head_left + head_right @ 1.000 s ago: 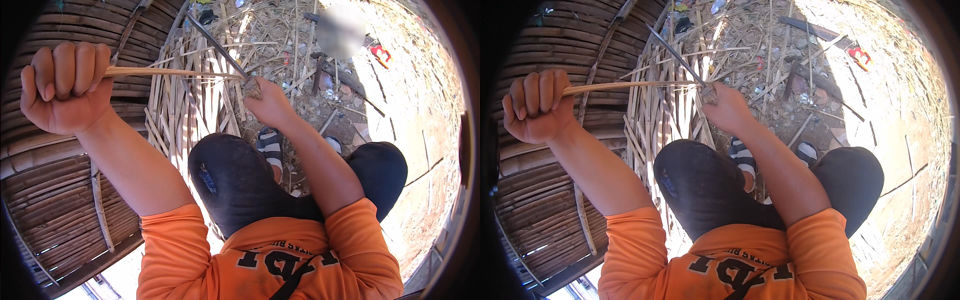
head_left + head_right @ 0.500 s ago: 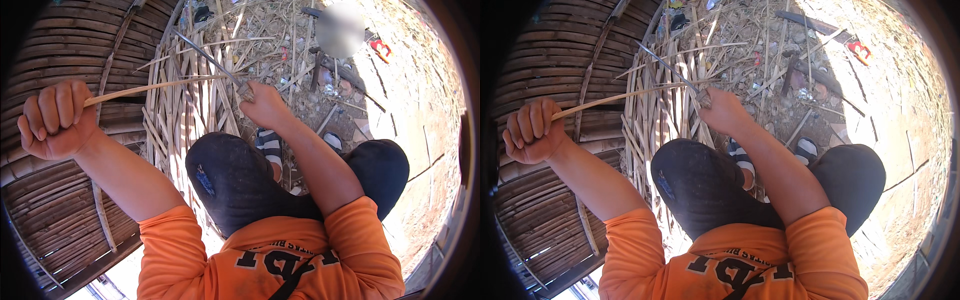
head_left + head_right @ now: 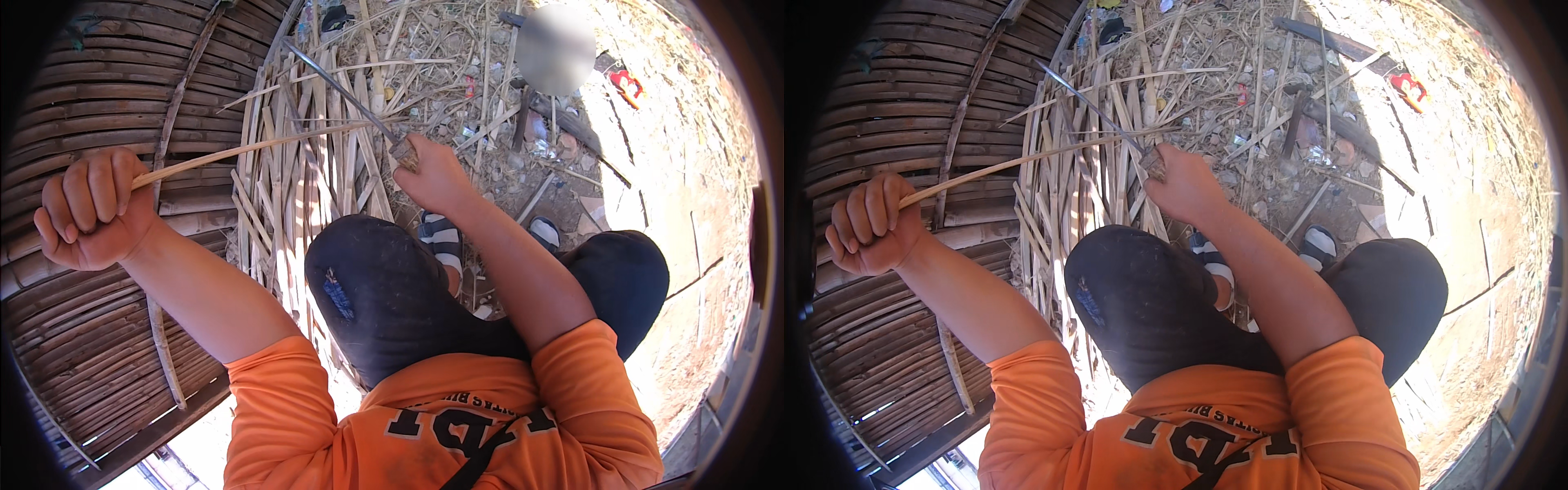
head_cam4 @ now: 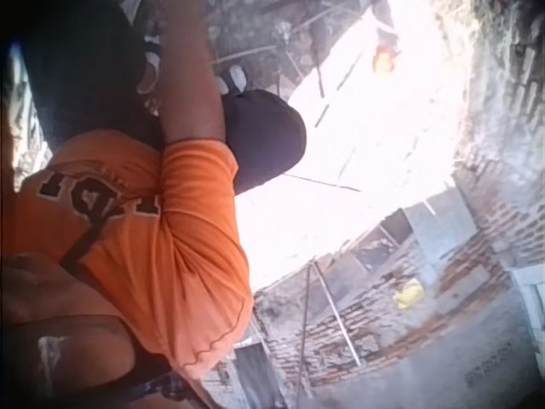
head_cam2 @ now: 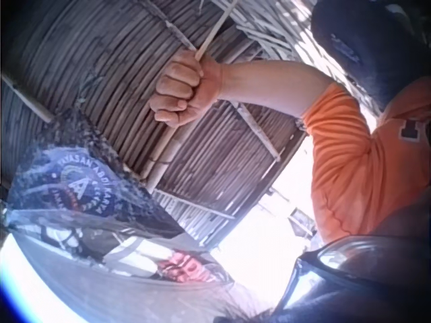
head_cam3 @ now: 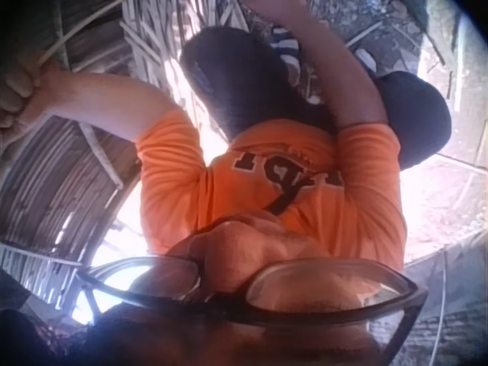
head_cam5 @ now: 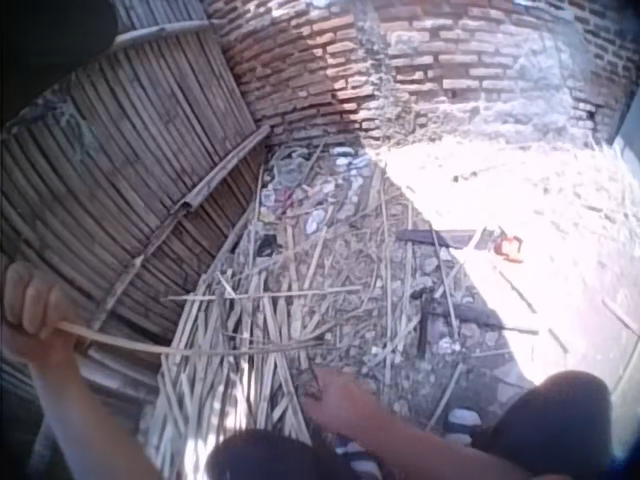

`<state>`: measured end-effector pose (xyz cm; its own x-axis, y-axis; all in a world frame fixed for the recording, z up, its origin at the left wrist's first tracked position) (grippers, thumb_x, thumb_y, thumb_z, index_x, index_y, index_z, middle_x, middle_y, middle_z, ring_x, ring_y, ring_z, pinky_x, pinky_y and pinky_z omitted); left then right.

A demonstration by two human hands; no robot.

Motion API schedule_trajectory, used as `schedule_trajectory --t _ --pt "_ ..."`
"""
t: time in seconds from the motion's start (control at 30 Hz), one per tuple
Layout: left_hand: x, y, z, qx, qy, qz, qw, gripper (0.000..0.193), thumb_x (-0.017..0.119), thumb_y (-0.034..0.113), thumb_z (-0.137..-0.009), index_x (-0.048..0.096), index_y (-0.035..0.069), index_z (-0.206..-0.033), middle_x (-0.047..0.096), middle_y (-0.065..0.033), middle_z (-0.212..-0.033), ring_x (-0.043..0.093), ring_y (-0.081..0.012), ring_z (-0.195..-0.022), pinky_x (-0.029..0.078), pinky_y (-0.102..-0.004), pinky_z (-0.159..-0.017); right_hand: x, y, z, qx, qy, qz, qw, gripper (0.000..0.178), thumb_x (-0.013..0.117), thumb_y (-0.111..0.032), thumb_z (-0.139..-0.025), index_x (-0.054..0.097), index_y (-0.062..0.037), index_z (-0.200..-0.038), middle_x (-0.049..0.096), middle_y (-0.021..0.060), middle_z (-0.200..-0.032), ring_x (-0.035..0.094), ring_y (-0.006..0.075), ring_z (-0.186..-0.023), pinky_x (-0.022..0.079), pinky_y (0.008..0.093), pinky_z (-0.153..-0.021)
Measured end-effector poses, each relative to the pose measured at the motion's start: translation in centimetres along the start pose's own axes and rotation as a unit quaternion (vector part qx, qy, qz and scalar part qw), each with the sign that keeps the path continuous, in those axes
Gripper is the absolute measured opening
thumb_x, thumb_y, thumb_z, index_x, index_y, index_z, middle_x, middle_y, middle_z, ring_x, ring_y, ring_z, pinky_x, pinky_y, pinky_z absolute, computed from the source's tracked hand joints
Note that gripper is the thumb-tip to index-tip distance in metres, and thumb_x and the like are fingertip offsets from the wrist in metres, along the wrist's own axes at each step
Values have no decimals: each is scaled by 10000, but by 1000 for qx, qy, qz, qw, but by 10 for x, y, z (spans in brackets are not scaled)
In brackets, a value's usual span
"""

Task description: The person shaves thin strips of bamboo using a machete, holding the bamboo in one hand while sliding the blade along the edge to remove material.

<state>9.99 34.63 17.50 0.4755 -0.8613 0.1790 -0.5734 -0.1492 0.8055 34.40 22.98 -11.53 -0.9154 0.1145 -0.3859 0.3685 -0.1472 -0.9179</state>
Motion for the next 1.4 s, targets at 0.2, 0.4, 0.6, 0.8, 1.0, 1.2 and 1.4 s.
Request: schedule_trajectory --t 0.2,0.4,0.6,0.8,1.0,1.2,1.4 --pt "5 -4 -8 -15 -35 12 999 355 549 335 -974 504 276 -627 410 147 -513 345 -20 -432 305 -182 -466 38 44 14 38 -37 22 998 480 703 -219 -766 605 65 -1140 680 313 -923 671 464 -944 526 502 -844" --pt "15 -4 3 8 -33 -17 999 353 538 334 -984 488 269 -641 414 142 -516 345 -20 -429 306 -184 -466 24 114 11 160 -15 118 980 446 685 -226 -778 607 48 -1122 684 305 -911 673 462 -922 527 507 -835" --pt "31 -8 3 26 -43 -48 998 355 491 356 -1014 476 262 -672 405 132 -533 340 -22 -431 294 -205 -465 29 33 7 2 15 -29 999 450 698 -215 -767 602 46 -1121 681 290 -859 671 468 -852 520 503 -784" --pt "56 -16 12 56 -28 -48 997 384 450 355 -1048 467 218 -689 417 82 -538 328 -72 -424 281 -264 -469 45 80 20 84 -19 50 995 476 709 -231 -792 601 70 -1145 687 307 -936 684 466 -889 534 503 -803" --pt "92 14 44 140 35 -75 987 410 469 309 -1034 424 187 -645 402 57 -497 332 -85 -384 273 -276 -427 24 54 22 219 25 -371 902 237 685 -175 -856 590 10 -969 642 107 -768 616 185 -622 513 379 -553" --pt "161 86 80 255 -27 -33 966 413 554 235 -957 427 222 -564 451 100 -443 407 -4 -344 405 -163 -398 -13 -30 32 217 51 -473 852 294 676 -233 -928 507 -91 -1122 638 68 -868 514 124 -600 474 354 -513" --pt "185 121 123 285 -97 -22 953 321 639 187 -919 540 150 -616 584 16 -516 539 -75 -391 458 -222 -401 -26 -71 65 153 75 -595 785 240 688 -243 -947 534 -117 -1080 609 44 -843 504 117 -595 456 324 -529"
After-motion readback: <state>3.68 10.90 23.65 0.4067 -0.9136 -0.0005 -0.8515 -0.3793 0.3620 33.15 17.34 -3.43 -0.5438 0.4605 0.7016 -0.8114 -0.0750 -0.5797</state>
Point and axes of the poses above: each hand's wrist, its own z-axis away from the middle knuckle, its own x-axis out of the palm, y = z × x, the point moved 3 cm from there along -z, towards the middle knuckle
